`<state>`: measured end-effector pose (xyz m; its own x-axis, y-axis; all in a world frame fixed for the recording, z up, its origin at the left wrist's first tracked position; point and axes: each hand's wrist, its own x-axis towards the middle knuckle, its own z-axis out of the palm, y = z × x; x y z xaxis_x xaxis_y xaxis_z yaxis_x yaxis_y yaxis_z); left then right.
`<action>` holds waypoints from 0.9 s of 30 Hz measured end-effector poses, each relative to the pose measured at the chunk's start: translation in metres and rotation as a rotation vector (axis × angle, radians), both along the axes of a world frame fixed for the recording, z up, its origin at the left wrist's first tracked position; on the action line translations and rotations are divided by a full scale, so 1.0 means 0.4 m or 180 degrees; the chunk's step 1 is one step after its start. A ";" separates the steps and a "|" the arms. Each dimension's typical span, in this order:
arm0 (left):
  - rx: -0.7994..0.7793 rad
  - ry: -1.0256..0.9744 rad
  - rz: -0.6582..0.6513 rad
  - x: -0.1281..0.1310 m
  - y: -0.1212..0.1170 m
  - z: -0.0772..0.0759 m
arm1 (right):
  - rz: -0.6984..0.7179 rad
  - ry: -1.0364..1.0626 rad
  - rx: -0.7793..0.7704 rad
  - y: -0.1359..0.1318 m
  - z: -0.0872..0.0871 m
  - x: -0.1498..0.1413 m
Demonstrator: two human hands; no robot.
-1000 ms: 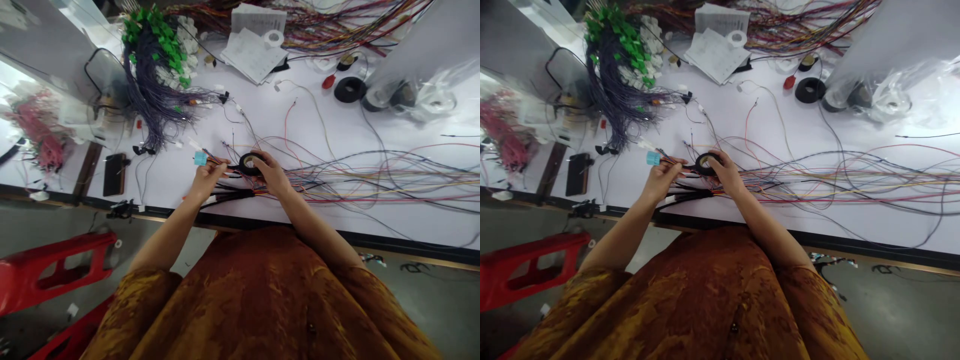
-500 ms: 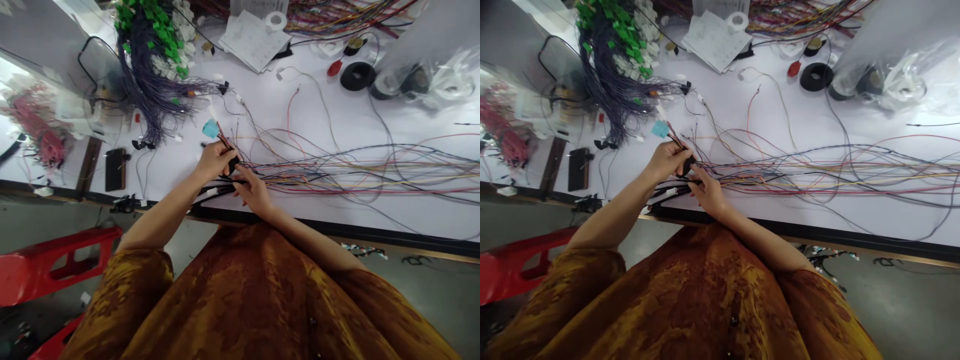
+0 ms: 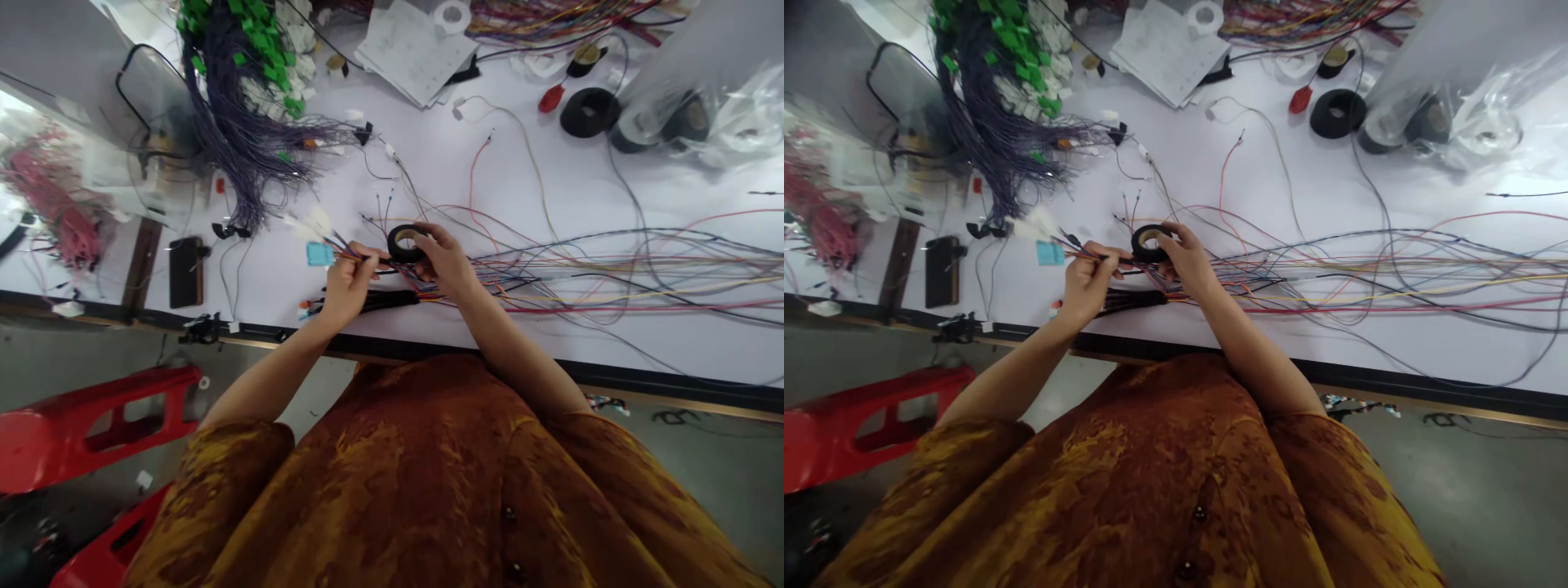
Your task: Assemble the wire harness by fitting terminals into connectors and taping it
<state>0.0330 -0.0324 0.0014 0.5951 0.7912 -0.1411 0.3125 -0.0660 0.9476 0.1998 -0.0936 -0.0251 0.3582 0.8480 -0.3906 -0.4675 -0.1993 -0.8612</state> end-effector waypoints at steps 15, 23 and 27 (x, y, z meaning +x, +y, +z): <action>-0.0169 -0.0270 0.0239 0.049 0.061 -0.096 | -0.0140 -0.0154 -0.0054 -0.066 0.004 0.002; 0.0603 0.0473 -0.0393 0.060 0.101 -0.007 | 0.0516 -0.0896 0.0110 -0.139 0.050 -0.111; 0.1441 0.1059 -0.0791 0.088 0.105 0.047 | 0.0395 -0.0143 0.0161 -0.125 0.022 -0.173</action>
